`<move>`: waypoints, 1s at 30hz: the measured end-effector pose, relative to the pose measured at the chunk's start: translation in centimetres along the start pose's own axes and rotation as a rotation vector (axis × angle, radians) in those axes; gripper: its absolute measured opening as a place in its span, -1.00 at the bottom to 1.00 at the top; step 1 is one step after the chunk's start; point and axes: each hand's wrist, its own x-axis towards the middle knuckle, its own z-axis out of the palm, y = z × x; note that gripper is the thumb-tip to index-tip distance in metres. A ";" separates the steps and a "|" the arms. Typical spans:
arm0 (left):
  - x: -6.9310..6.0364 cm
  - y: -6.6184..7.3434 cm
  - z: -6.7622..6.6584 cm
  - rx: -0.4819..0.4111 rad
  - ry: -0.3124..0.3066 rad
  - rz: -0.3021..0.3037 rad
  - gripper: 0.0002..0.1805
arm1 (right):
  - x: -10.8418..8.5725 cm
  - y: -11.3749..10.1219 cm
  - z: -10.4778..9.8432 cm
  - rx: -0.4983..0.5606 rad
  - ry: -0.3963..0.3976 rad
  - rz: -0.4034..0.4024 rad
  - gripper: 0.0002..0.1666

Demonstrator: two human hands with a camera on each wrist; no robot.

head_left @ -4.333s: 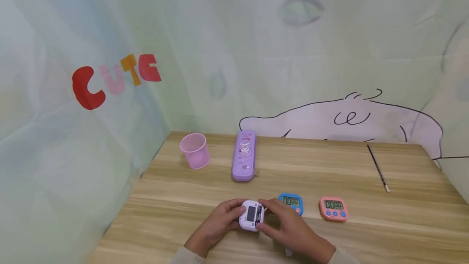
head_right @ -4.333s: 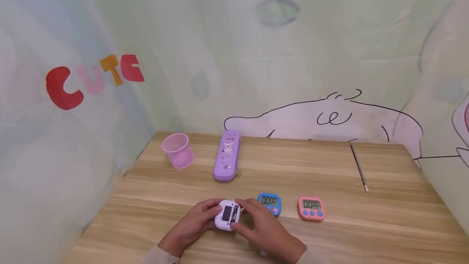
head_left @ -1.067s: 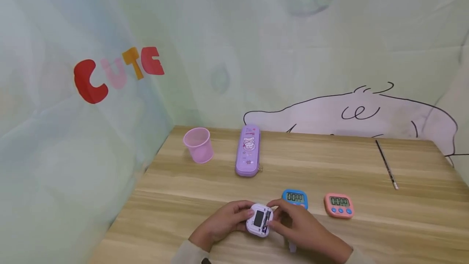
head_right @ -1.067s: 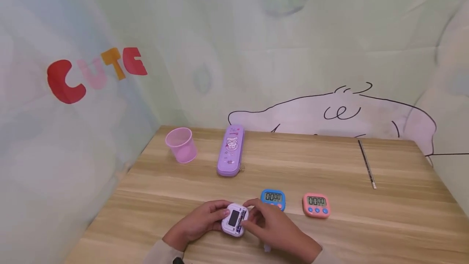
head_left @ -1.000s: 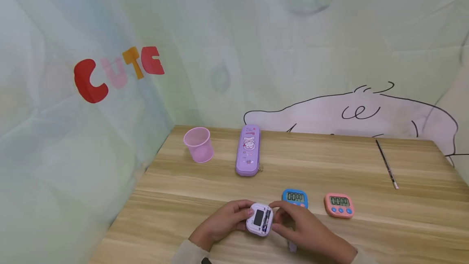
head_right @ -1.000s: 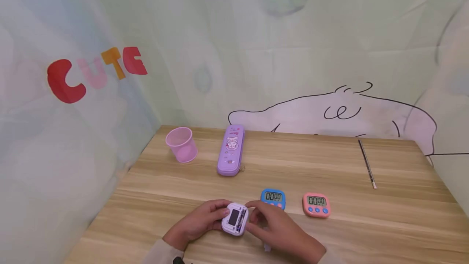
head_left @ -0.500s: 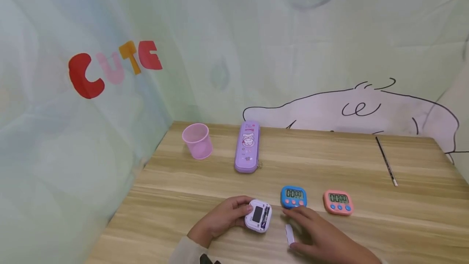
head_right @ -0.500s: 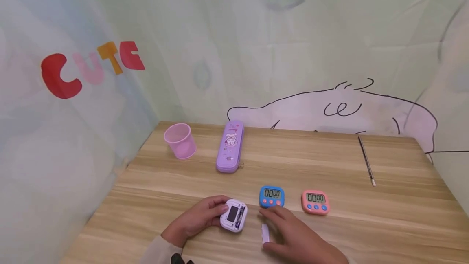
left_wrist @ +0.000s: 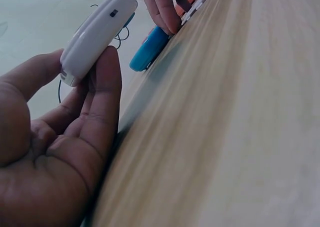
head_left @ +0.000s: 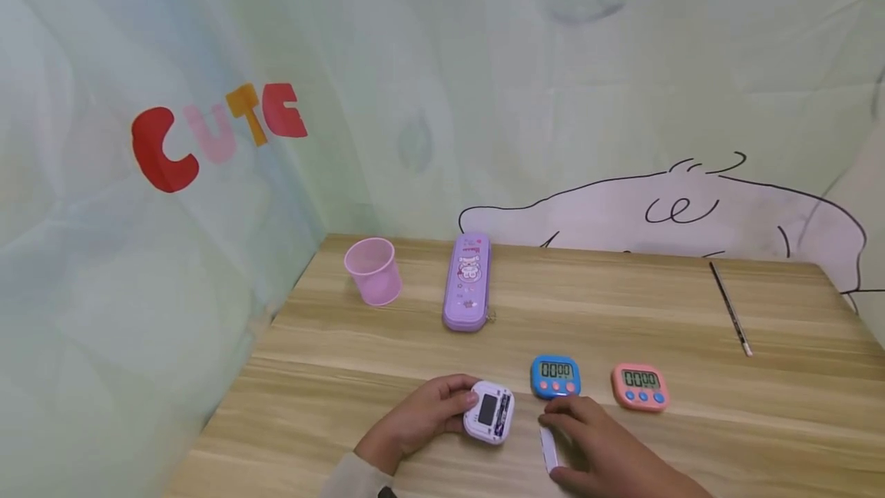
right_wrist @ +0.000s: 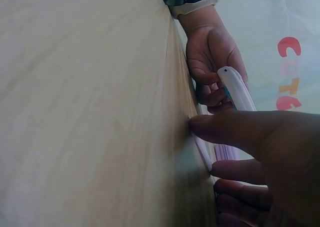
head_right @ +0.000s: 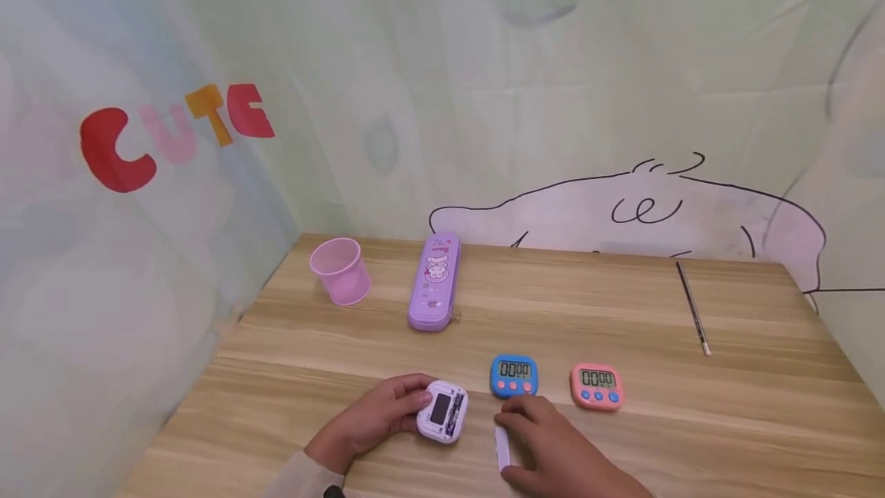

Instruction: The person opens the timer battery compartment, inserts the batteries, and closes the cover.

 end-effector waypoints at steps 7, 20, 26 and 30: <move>0.2 0.2 -0.1 0.000 -0.003 -0.014 -0.48 | 0.2 0.0 0.1 0.005 0.058 -0.030 -0.45; 0.1 -0.1 -0.1 0.008 0.002 -0.010 -0.48 | 0.7 -0.4 -0.2 0.121 -0.145 0.126 -0.43; 0.2 0.0 -0.1 0.003 -0.005 0.000 -0.48 | 0.9 -1.1 -0.1 0.172 -0.151 0.134 -0.44; 0.2 -0.1 -0.2 0.000 -0.016 0.008 -0.48 | 0.9 -1.2 0.1 0.273 -0.168 0.173 -0.43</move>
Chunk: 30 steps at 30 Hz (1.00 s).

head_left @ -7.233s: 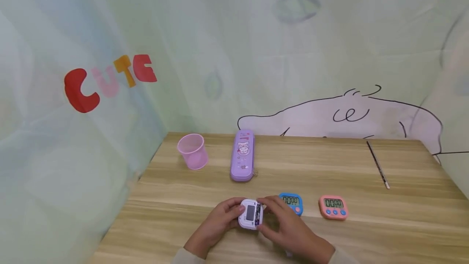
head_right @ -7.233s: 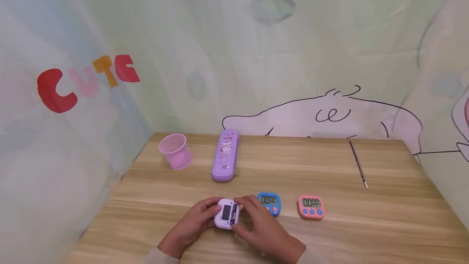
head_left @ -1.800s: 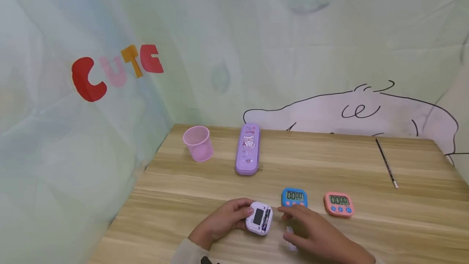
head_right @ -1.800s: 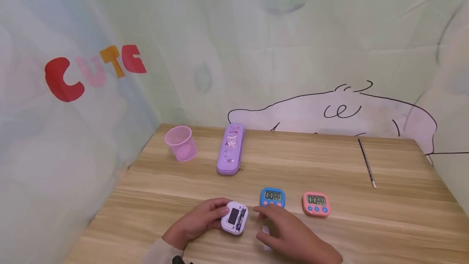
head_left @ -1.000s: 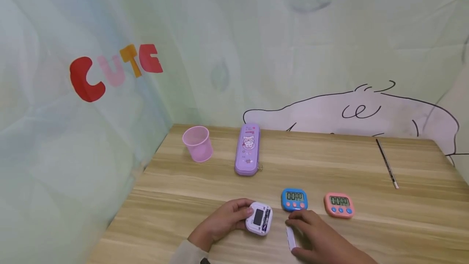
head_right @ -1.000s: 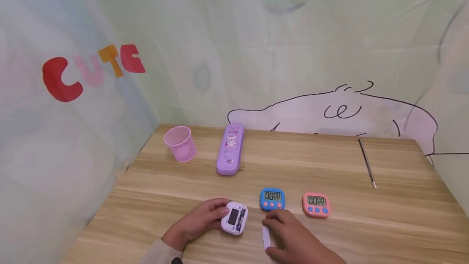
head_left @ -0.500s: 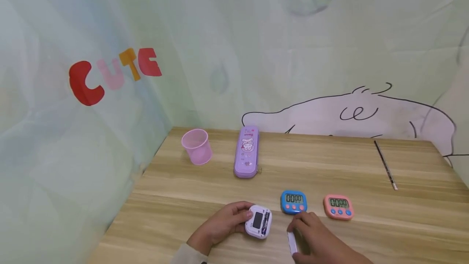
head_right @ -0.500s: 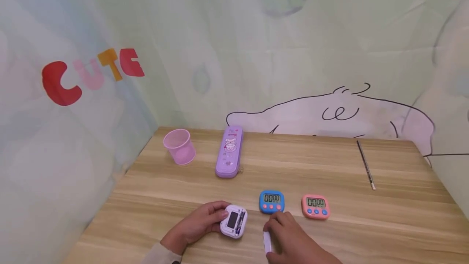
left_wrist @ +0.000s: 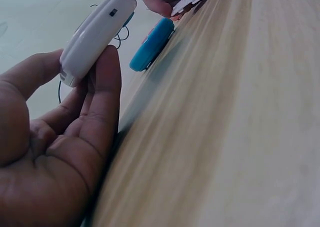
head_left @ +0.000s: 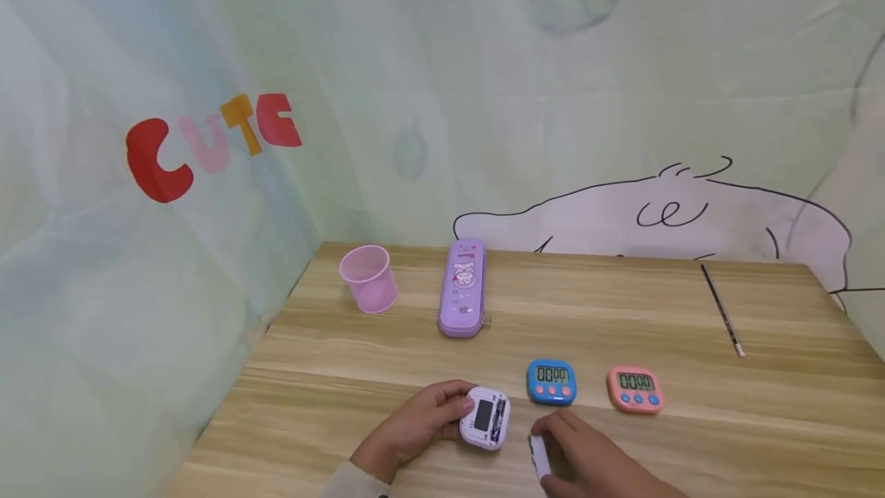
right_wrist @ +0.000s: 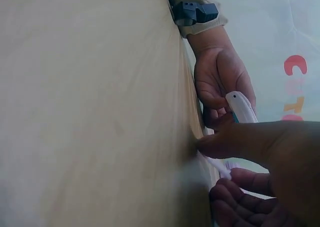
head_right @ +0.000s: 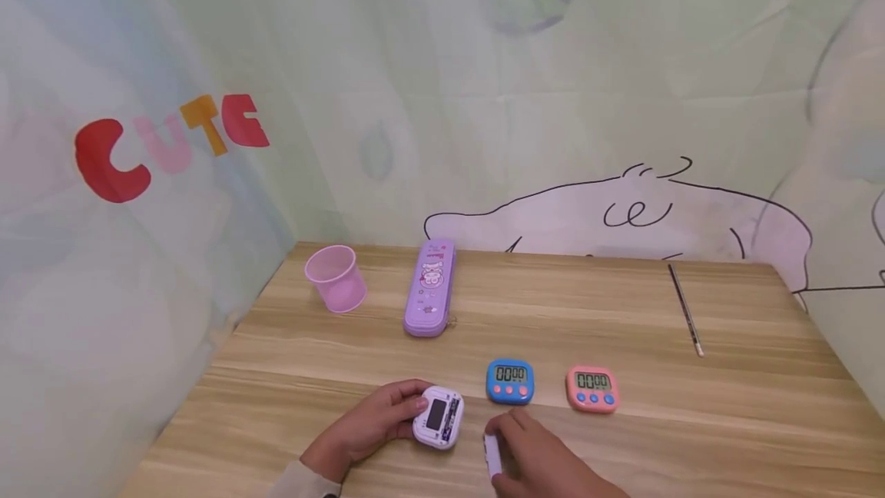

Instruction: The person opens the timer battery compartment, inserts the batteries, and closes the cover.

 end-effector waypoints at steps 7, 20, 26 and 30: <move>-0.2 -0.3 0.0 -0.014 0.005 -0.005 -0.49 | 0.4 0.6 0.9 0.215 0.015 -0.014 -0.54; -0.2 -0.2 -0.1 -0.046 0.067 0.012 -0.48 | 1.1 0.4 0.8 0.622 0.221 0.056 -0.55; 0.0 0.1 0.0 -0.047 0.078 0.015 -0.49 | 2.6 -0.2 0.8 0.691 0.347 -0.055 -0.53; -0.1 0.0 0.0 -0.055 0.084 0.007 -0.49 | 3.7 -0.5 1.3 0.706 0.354 -0.093 -0.57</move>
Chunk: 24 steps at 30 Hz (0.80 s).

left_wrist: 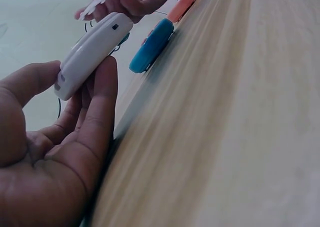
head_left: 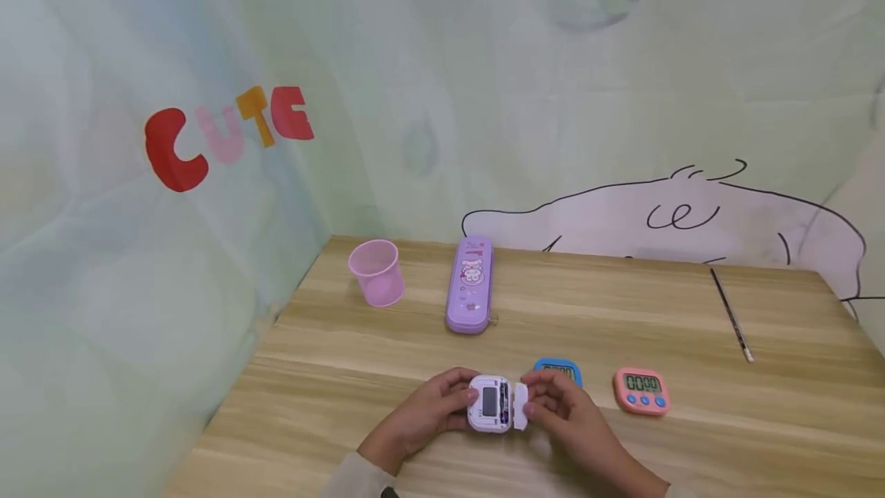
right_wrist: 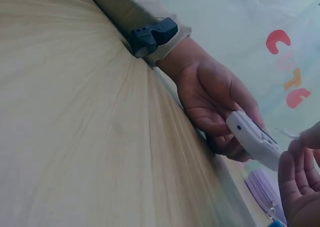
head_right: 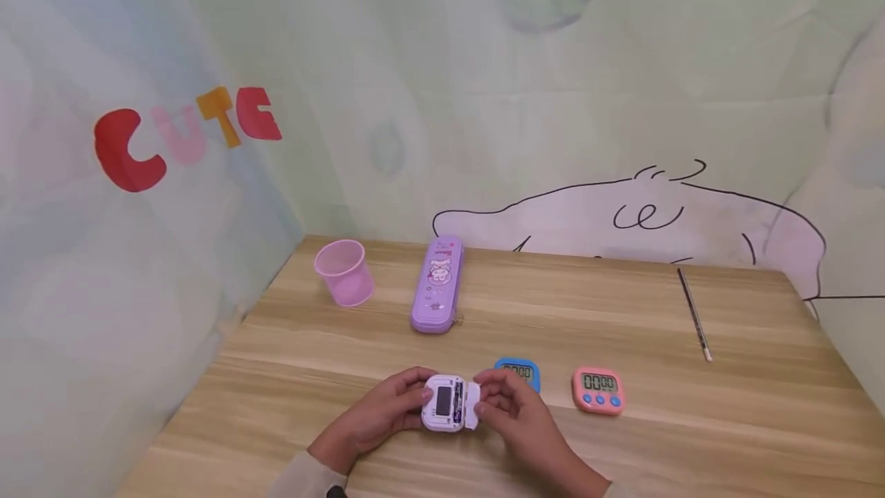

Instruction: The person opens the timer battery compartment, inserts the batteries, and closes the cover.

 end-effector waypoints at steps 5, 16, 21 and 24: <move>0.1 -0.1 0.1 0.004 0.004 -0.005 -0.50 | 0.8 -0.1 1.1 0.025 0.103 0.017 -0.61; 0.0 0.3 0.0 0.013 -0.018 -0.008 -0.52 | 1.2 -0.1 2.9 0.039 0.183 0.096 -0.68; -0.2 0.5 0.1 0.020 -0.042 0.001 -0.52 | 1.0 0.0 3.3 -0.031 0.226 0.071 -0.75; -0.2 0.5 0.2 0.023 -0.060 0.014 -0.52 | 0.9 0.1 3.3 -0.092 0.240 0.010 -0.76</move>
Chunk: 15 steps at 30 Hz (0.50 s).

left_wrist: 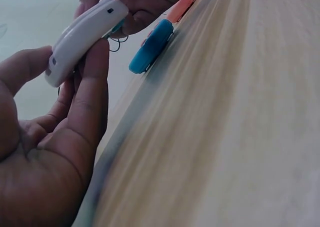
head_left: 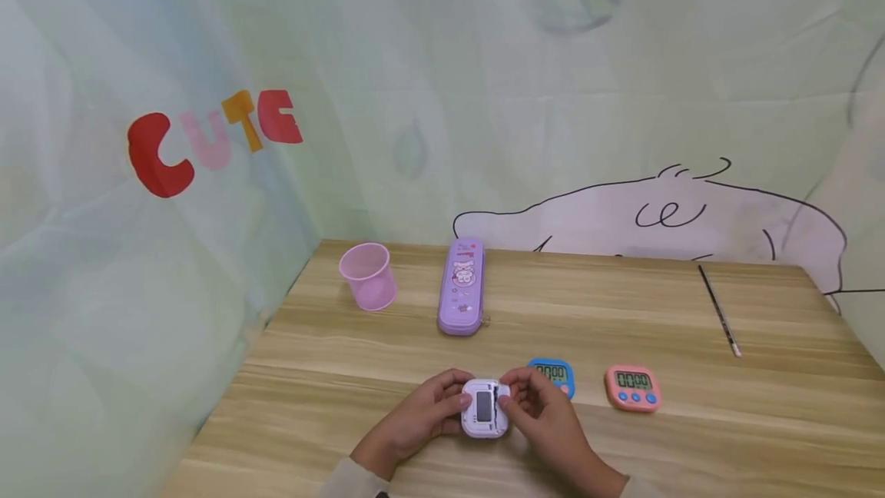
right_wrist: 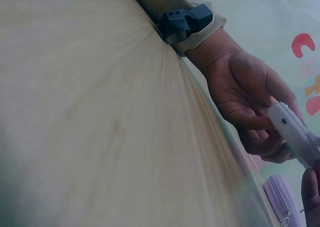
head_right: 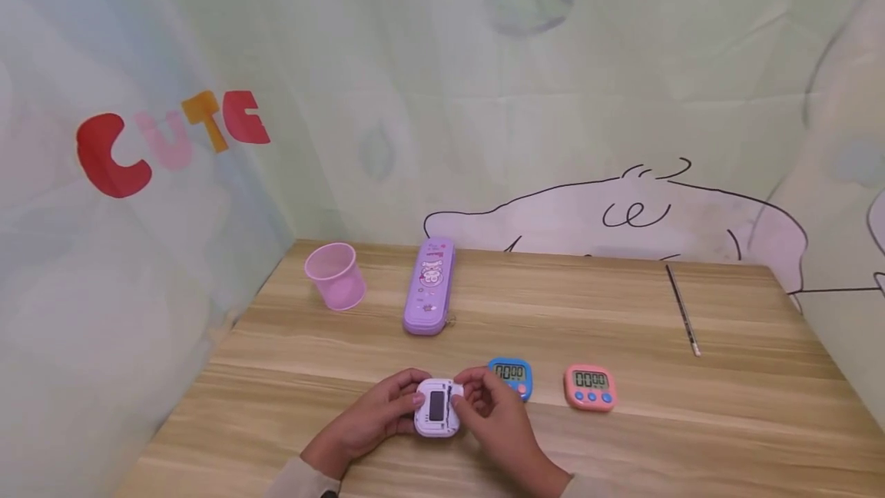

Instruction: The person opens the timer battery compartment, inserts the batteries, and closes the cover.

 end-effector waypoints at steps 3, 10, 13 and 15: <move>0.0 -0.1 0.0 0.001 -0.001 -0.001 -0.53 | -0.1 0.1 0.0 -0.044 0.005 -0.051 -0.75; 0.1 -0.2 0.0 0.003 0.006 -0.012 -0.54 | -0.2 0.4 -0.1 -0.065 0.000 -0.072 -0.64; 0.1 -0.1 0.0 0.008 0.010 -0.016 -0.54 | -0.2 0.6 -0.1 -0.060 -0.002 -0.081 -0.65; 0.1 -0.1 0.1 0.011 0.011 -0.014 -0.53 | -0.2 0.1 0.0 -0.064 -0.005 -0.096 -0.67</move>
